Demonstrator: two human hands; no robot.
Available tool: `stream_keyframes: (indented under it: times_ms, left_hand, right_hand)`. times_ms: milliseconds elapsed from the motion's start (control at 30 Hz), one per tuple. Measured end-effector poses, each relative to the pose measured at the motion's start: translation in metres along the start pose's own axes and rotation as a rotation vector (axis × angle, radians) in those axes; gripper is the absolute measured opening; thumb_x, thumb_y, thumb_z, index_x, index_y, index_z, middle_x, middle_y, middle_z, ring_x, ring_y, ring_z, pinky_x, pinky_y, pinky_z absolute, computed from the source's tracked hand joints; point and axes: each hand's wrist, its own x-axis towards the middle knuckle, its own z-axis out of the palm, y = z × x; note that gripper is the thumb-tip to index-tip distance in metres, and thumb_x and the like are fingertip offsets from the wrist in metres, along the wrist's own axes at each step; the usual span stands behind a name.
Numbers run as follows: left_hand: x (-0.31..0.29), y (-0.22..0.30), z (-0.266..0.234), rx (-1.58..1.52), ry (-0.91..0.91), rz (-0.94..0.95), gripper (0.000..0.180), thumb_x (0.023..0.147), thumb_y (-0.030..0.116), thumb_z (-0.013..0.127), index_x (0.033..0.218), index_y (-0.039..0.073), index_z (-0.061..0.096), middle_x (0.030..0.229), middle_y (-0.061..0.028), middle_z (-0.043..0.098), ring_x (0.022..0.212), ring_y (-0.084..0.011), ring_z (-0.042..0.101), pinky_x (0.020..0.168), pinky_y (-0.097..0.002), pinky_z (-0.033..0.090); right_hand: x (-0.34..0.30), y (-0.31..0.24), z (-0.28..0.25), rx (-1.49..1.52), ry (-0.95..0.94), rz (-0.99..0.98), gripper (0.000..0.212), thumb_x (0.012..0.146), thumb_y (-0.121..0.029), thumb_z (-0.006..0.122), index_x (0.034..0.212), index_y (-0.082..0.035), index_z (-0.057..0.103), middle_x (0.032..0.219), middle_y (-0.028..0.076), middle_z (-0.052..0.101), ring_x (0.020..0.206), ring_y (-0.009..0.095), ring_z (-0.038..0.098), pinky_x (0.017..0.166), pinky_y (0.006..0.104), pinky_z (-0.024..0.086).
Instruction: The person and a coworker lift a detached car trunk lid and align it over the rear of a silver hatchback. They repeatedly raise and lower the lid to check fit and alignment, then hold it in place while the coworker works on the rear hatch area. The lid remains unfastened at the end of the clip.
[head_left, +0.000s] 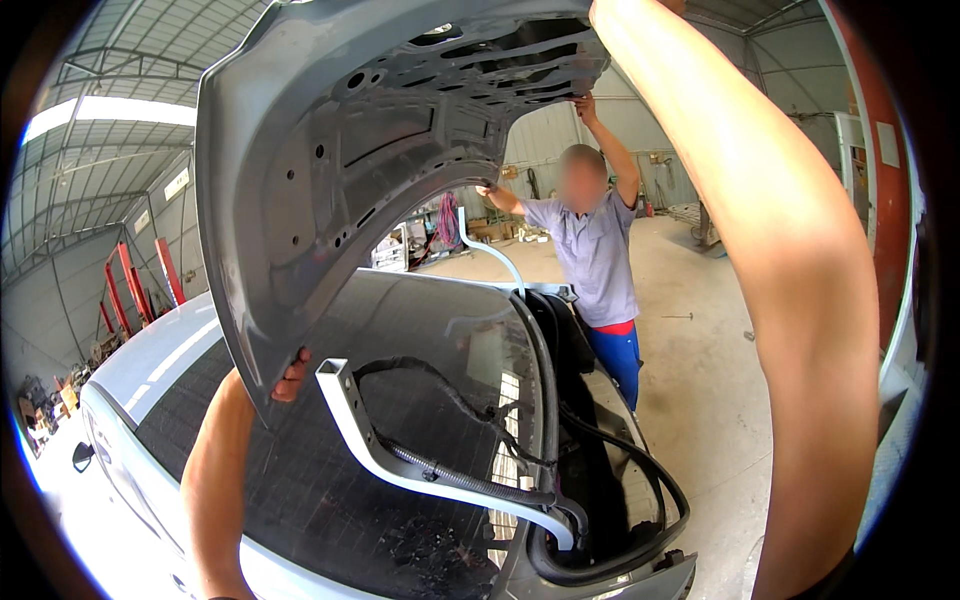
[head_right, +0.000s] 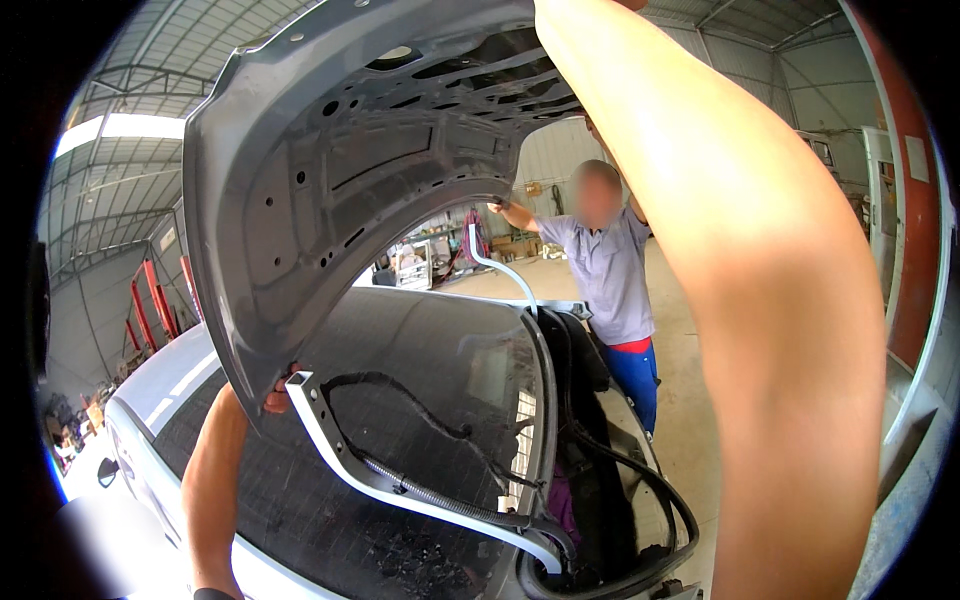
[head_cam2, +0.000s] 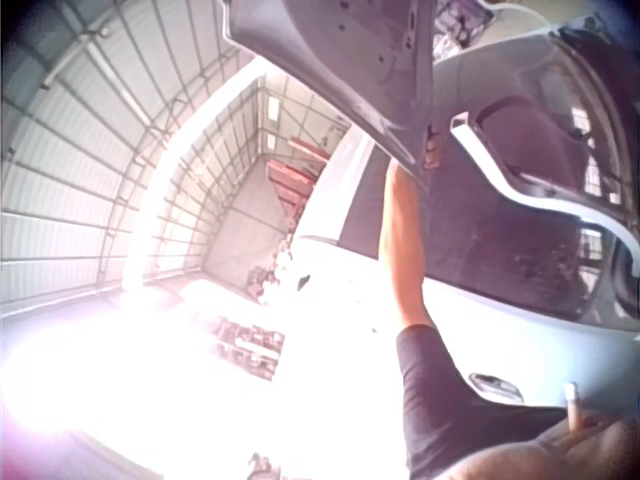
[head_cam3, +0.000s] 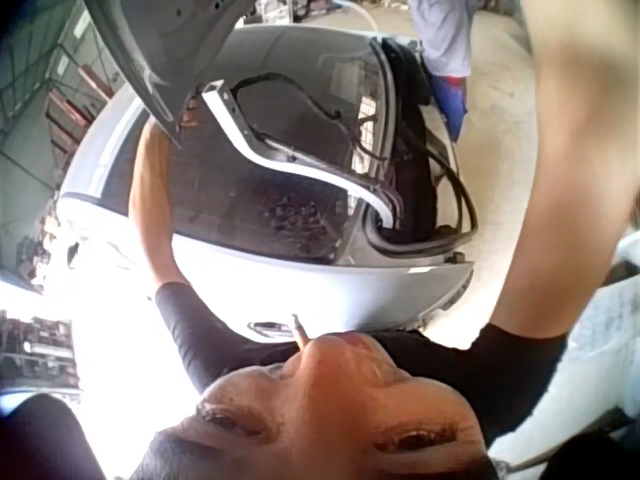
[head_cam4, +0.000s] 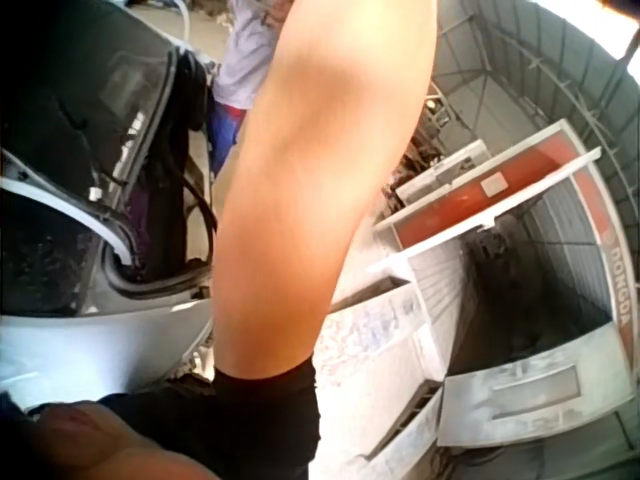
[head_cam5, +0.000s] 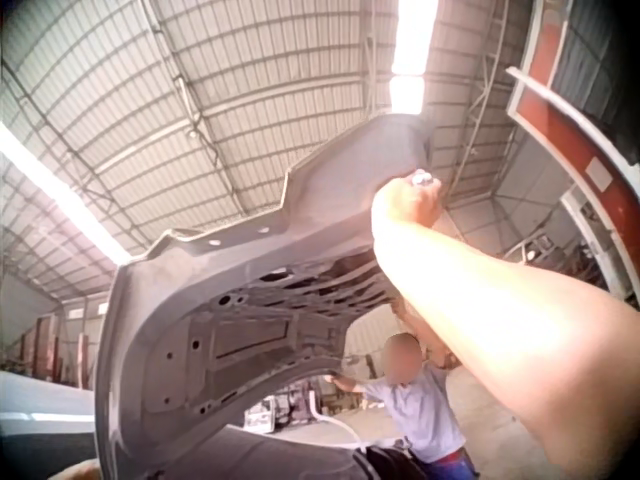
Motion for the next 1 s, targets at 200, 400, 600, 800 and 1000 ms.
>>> stream_keyframes:
  times_ms: [200, 400, 600, 800, 1000]
  left_hand:
    - [0.000, -0.009, -0.012, -0.017, 0.002, -0.003, 0.052, 0.089, 0.055, 0.040, 0.090, 0.005, 0.054, 0.059, -0.0054, 0.051, 0.040, -0.0155, 0.044, 0.036, -0.0292, 0.028]
    - [-0.012, -0.022, -0.019, -0.041, 0.035, 0.002, 0.052, 0.089, 0.055, 0.040, 0.090, 0.005, 0.054, 0.059, -0.0053, 0.051, 0.040, -0.0154, 0.044, 0.036, -0.0292, 0.028]
    - [-0.020, -0.044, -0.022, -0.070, 0.058, 0.006, 0.052, 0.089, 0.056, 0.040, 0.090, 0.005, 0.054, 0.059, -0.0053, 0.051, 0.040, -0.0153, 0.044, 0.036, -0.0292, 0.028]
    - [-0.033, -0.078, -0.021, -0.115, 0.088, 0.012, 0.053, 0.089, 0.056, 0.040, 0.090, 0.005, 0.054, 0.059, -0.0052, 0.051, 0.040, -0.0152, 0.044, 0.036, -0.0292, 0.028]
    - [-0.016, -0.111, -0.040, -0.263, 0.005, 0.016, 0.049, 0.087, 0.053, 0.044, 0.092, 0.005, 0.056, 0.062, -0.0102, 0.055, 0.043, -0.0221, 0.050, 0.037, -0.0323, 0.031]
  right_hand:
    - [-0.023, -0.005, -0.013, -0.001, -0.054, 0.043, 0.028, 0.091, -0.019, 0.041, 0.106, 0.000, 0.054, 0.107, 0.028, 0.059, 0.104, 0.043, 0.055, 0.090, 0.0467, 0.042]
    - [-0.052, -0.006, -0.010, 0.008, -0.113, 0.142, 0.028, 0.090, -0.018, 0.041, 0.109, -0.001, 0.053, 0.108, 0.029, 0.059, 0.105, 0.044, 0.055, 0.091, 0.0469, 0.042]
    - [-0.080, -0.009, -0.012, 0.019, -0.173, 0.220, 0.029, 0.090, -0.017, 0.040, 0.111, -0.002, 0.052, 0.109, 0.029, 0.059, 0.106, 0.044, 0.055, 0.091, 0.0470, 0.042]
    - [-0.089, -0.011, -0.009, 0.022, -0.221, 0.310, 0.030, 0.089, -0.017, 0.040, 0.114, -0.003, 0.051, 0.110, 0.029, 0.059, 0.106, 0.045, 0.055, 0.092, 0.0472, 0.042]
    - [-0.094, -0.005, -0.017, 0.019, -0.225, 0.281, 0.030, 0.088, -0.015, 0.040, 0.113, -0.004, 0.051, 0.111, 0.029, 0.058, 0.106, 0.045, 0.054, 0.092, 0.0470, 0.042]
